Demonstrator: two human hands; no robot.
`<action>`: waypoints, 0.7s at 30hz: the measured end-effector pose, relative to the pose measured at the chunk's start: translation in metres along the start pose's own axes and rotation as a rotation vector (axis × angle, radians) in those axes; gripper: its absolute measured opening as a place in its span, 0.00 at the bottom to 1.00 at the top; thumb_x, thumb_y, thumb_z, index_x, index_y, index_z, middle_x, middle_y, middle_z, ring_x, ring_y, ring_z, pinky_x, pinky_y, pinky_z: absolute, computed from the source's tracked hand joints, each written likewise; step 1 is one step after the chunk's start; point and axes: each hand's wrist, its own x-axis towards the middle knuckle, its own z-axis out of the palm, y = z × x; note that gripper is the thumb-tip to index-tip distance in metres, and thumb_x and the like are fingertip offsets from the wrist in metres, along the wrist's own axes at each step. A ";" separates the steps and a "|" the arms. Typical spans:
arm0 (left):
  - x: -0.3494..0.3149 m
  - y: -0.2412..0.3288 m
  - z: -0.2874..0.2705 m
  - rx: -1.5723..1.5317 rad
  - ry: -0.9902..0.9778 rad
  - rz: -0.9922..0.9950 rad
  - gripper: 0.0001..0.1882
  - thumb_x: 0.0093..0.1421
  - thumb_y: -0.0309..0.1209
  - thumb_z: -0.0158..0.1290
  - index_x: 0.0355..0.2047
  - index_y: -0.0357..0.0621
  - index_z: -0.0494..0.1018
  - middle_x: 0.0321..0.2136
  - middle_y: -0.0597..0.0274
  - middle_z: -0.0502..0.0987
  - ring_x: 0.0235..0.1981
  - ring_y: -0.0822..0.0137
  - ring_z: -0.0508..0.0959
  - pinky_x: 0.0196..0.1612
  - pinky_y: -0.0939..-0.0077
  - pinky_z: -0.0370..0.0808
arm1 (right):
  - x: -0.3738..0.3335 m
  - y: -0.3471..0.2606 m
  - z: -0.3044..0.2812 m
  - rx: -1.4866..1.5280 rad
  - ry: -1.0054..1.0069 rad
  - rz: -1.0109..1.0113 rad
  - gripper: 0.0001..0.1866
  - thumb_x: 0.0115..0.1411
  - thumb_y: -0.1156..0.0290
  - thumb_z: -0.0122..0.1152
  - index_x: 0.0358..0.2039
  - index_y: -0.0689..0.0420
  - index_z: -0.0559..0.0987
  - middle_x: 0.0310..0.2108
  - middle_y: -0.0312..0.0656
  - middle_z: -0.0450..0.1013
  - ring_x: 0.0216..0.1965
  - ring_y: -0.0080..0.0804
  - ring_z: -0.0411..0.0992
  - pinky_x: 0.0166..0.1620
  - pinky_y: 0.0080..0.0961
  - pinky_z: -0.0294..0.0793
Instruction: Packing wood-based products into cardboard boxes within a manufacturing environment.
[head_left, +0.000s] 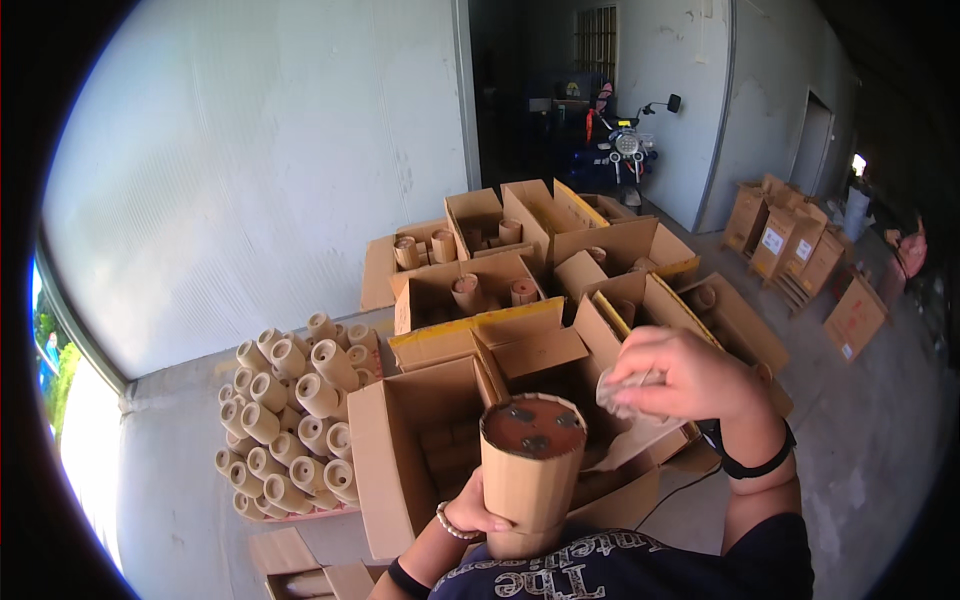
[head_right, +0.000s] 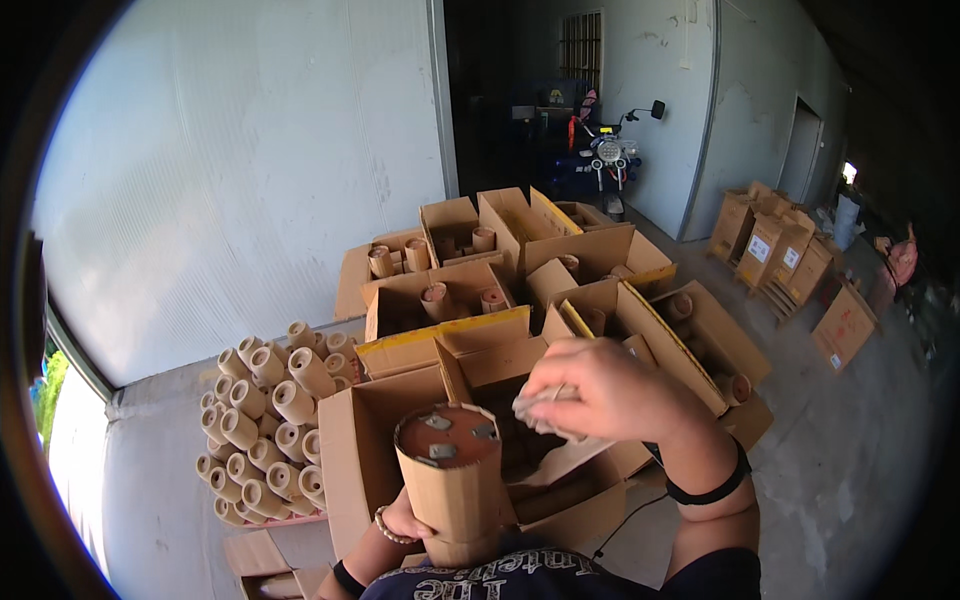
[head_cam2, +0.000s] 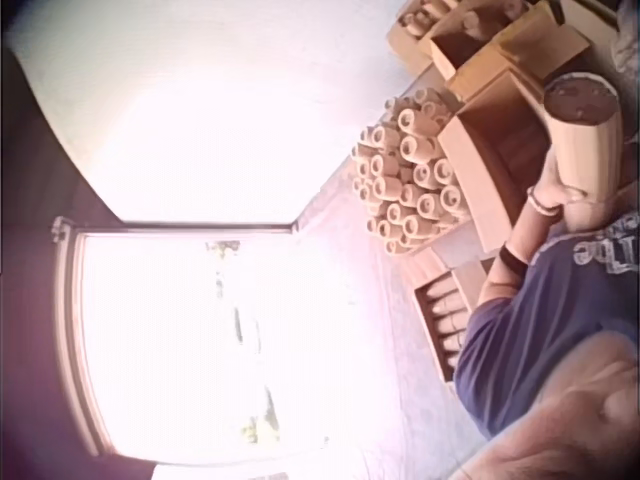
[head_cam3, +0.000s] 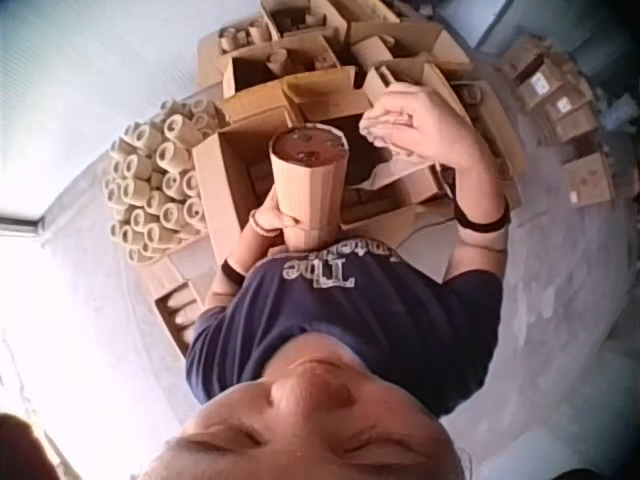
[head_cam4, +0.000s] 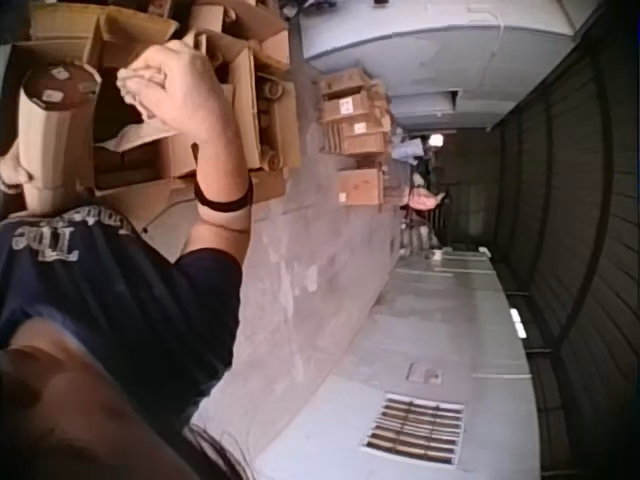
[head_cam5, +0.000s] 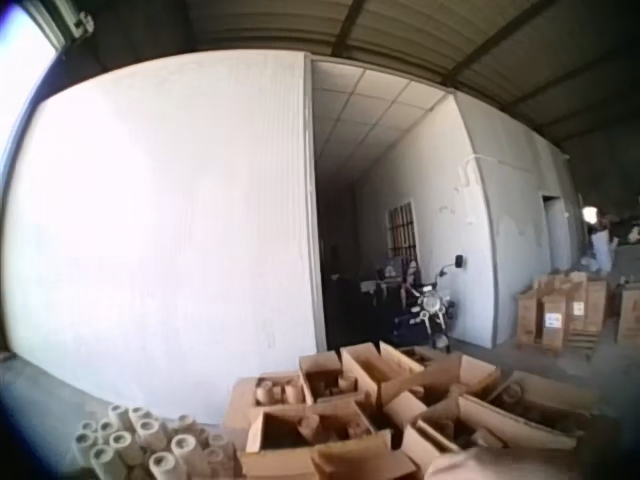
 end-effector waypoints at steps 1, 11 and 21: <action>-0.001 0.000 -0.002 -0.038 0.075 0.026 0.46 0.33 0.35 0.64 0.52 0.34 0.54 0.47 0.54 0.65 0.48 0.62 0.66 0.52 0.67 0.61 | -0.001 0.004 0.000 0.136 0.142 0.050 0.07 0.50 0.71 0.55 0.29 0.61 0.75 0.24 0.39 0.70 0.28 0.27 0.69 0.31 0.21 0.68; 0.024 0.006 -0.036 -0.745 0.567 0.129 0.30 0.47 0.55 0.47 0.43 0.47 0.65 0.38 0.56 0.72 0.39 0.56 0.71 0.43 0.59 0.69 | -0.051 0.119 0.123 1.766 0.569 0.549 0.14 0.55 0.69 0.46 0.41 0.60 0.69 0.37 0.44 0.70 0.38 0.35 0.69 0.42 0.32 0.69; 0.036 0.021 -0.046 -0.710 0.710 0.331 0.33 0.48 0.56 0.42 0.48 0.47 0.60 0.44 0.51 0.67 0.45 0.50 0.67 0.48 0.52 0.64 | -0.013 0.026 0.126 0.184 0.647 -0.101 0.19 0.52 0.76 0.52 0.44 0.63 0.60 0.41 0.47 0.57 0.39 0.35 0.62 0.43 0.26 0.62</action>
